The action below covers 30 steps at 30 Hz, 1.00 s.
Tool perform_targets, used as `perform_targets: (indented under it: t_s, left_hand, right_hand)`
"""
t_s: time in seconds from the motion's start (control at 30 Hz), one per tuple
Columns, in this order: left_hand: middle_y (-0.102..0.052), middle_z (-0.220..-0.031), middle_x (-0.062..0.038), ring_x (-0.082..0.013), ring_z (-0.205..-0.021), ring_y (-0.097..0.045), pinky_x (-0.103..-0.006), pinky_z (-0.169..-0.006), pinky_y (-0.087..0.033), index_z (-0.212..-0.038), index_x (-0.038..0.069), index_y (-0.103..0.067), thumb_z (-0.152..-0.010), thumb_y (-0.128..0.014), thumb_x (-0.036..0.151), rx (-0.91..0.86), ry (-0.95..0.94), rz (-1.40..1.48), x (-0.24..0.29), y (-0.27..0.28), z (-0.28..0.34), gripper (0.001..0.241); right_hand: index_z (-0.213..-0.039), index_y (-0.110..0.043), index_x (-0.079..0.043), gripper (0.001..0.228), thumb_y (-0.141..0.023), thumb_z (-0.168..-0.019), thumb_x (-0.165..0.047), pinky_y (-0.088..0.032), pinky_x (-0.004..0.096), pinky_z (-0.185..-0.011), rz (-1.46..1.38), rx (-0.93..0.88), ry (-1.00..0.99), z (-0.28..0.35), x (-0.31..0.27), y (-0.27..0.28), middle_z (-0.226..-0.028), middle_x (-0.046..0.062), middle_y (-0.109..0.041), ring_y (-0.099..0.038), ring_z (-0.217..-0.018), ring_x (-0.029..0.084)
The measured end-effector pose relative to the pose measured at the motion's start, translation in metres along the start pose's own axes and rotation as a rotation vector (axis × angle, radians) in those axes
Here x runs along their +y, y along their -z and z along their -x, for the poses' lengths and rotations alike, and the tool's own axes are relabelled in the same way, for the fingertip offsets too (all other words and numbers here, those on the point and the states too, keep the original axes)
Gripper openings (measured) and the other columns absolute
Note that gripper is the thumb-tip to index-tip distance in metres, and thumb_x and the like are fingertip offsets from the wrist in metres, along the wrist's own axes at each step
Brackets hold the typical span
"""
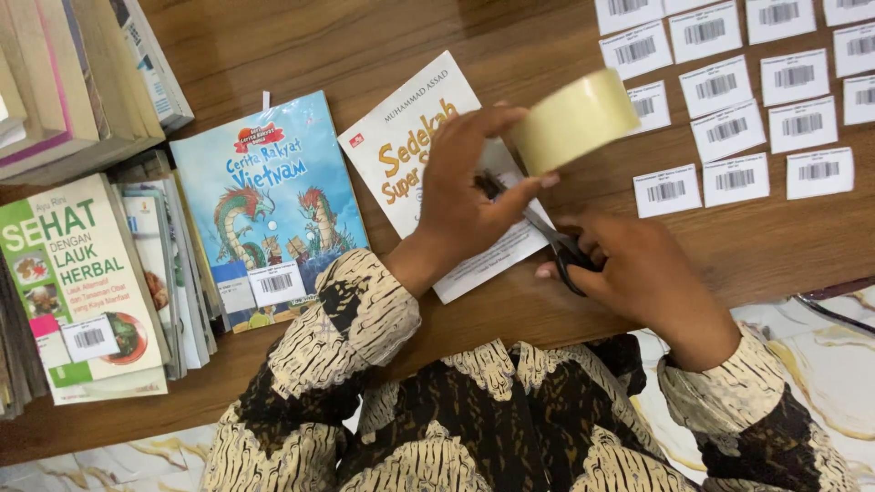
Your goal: Labeling library books by attaching barcode stickers with clear tape and scissors
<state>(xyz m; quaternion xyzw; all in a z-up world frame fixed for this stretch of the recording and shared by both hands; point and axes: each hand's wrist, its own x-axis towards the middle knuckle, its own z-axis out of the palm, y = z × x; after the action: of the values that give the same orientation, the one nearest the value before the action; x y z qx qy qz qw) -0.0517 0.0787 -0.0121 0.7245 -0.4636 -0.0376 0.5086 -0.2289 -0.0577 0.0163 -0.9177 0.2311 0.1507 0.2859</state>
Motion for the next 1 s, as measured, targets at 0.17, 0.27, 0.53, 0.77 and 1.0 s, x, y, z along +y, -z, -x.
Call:
perform_targets:
  t_s: [0.17,0.27,0.53,0.77,1.0]
  left_hand:
    - [-0.058,-0.107,-0.005,-0.0122,-0.071,-0.065,-0.0172,-0.055,-0.060,-0.132,0.011,-0.042,-0.094,-0.078,0.021,0.142,0.041,0.290,-0.006,0.012,-0.010,0.053]
    - [-0.063,-0.112,-0.004,-0.0114,-0.081,-0.064,-0.0207,-0.065,-0.060,-0.136,0.018,-0.044,-0.096,-0.078,0.015,0.208,0.181,0.364,-0.007,0.016,-0.006,0.053]
    - [-0.065,-0.127,-0.012,-0.0198,-0.110,-0.068,-0.0325,-0.099,-0.058,-0.135,0.010,-0.045,-0.094,-0.078,0.016,0.174,0.225,0.373,0.005,0.020,-0.008,0.053]
    - [-0.066,-0.122,-0.009,-0.0235,-0.111,-0.070,-0.0376,-0.098,-0.060,-0.131,0.011,-0.049,-0.089,-0.085,0.029,0.094,0.101,-0.042,-0.008,0.030,-0.052,0.059]
    - [-0.072,-0.114,-0.005,-0.0216,-0.106,-0.072,-0.0379,-0.092,-0.057,-0.128,0.014,-0.053,-0.082,-0.093,0.021,0.085,0.036,-0.108,-0.039,0.024,-0.080,0.062]
  right_hand:
    - [-0.124,-0.074,-0.012,0.065,-0.083,-0.072,-0.049,-0.047,0.029,-0.046,-0.174,-0.037,0.017,0.001,-0.005,0.007,-0.067,0.005,-0.073,-0.064,-0.051,0.017]
    - [-0.124,-0.075,-0.022,0.064,-0.079,-0.071,-0.058,-0.043,0.029,-0.049,-0.125,-0.150,-0.131,0.004,-0.014,0.021,-0.070,0.003,-0.074,-0.063,-0.054,0.016]
    - [-0.108,-0.075,-0.005,0.054,-0.092,-0.064,-0.032,-0.051,0.031,-0.056,-0.334,0.178,-0.107,0.026,0.017,0.026,-0.083,0.011,-0.076,-0.068,-0.063,0.020]
    - [-0.102,-0.074,-0.004,0.044,-0.084,-0.078,-0.040,-0.046,0.024,-0.044,-0.206,0.106,-0.106,-0.010,0.013,0.032,-0.070,0.008,-0.072,-0.060,-0.052,0.016]
    - [-0.096,-0.068,-0.001,0.051,-0.089,-0.085,-0.047,-0.046,0.032,-0.048,-0.027,0.373,0.164,-0.087,-0.010,0.041,-0.074,0.010,-0.069,-0.061,-0.052,0.021]
